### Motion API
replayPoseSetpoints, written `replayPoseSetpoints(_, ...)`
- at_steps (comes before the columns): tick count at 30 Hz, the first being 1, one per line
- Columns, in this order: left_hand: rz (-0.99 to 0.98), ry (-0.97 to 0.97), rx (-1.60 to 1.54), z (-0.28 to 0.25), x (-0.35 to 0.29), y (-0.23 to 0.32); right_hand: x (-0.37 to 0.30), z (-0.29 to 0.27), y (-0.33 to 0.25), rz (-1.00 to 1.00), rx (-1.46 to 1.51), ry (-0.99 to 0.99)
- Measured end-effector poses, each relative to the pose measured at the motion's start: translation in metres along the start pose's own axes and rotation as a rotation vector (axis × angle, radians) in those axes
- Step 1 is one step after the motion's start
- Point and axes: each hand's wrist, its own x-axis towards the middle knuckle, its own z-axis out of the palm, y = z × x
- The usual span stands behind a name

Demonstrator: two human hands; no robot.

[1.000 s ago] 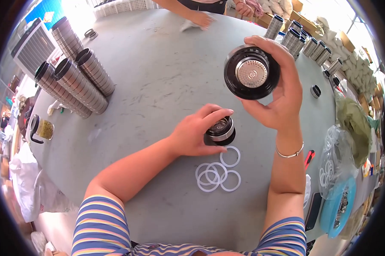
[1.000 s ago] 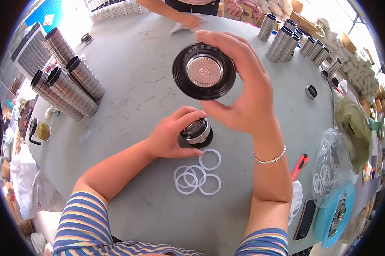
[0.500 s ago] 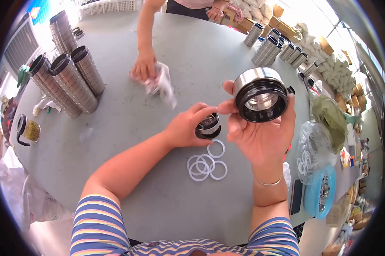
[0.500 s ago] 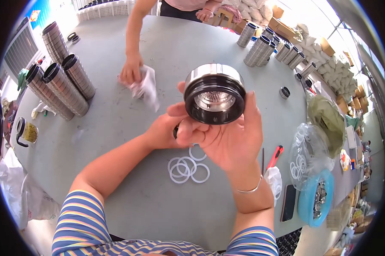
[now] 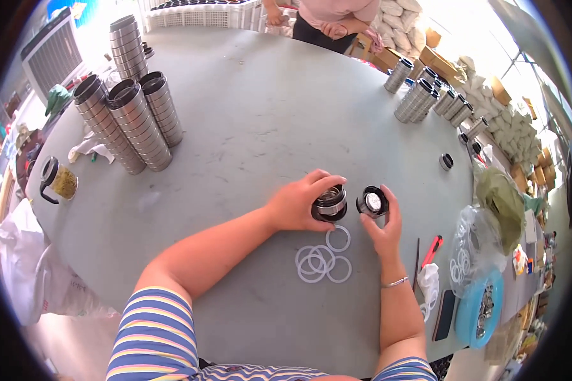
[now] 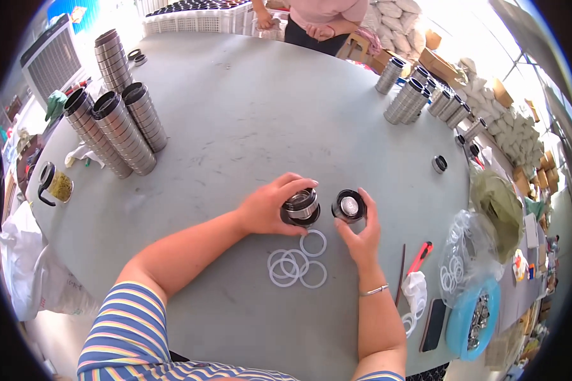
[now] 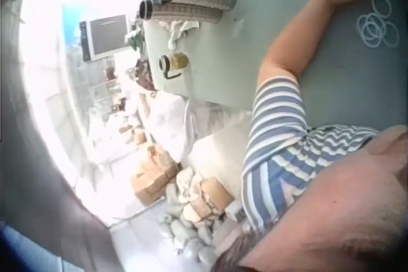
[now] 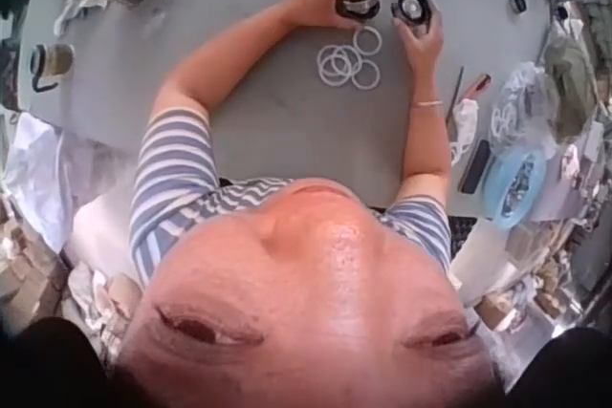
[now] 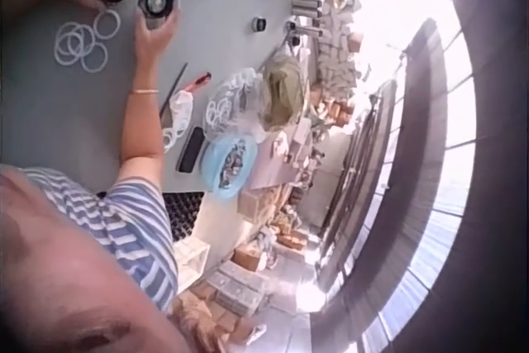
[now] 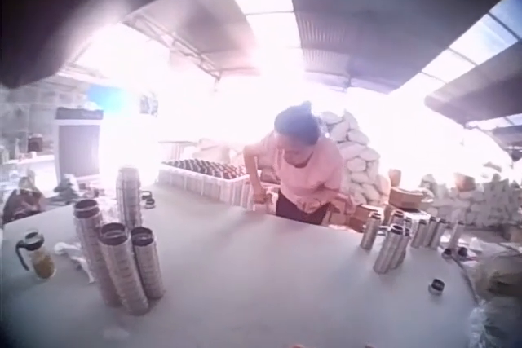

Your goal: Assembling metal filter components by inserting mesh and rings into cylindrical housings.

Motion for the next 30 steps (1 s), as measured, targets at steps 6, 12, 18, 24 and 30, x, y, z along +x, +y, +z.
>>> replayPoseSetpoints(6, -0.004, 0.020, 0.021, -0.002, -0.002, 0.000, 0.008, 0.017, 0.001, 0.011, -0.188, -0.067)
replayPoseSetpoints(12, -0.030, 0.011, -0.001, -0.002, -0.001, 0.001, 0.010, 0.017, -0.006, 0.060, -0.131, -0.094)
replayPoseSetpoints(18, -0.007, 0.017, 0.009, -0.002, -0.003, -0.003, 0.009, 0.018, -0.012, 0.083, -0.159, -0.116)
replayPoseSetpoints(24, 0.009, 0.013, 0.010, -0.001, -0.005, -0.007, 0.009, 0.019, -0.013, 0.119, -0.137, -0.120)
replayPoseSetpoints(30, 0.017, 0.007, 0.019, 0.000, -0.002, -0.006, 0.010, 0.015, -0.008, 0.085, -0.193, -0.119)
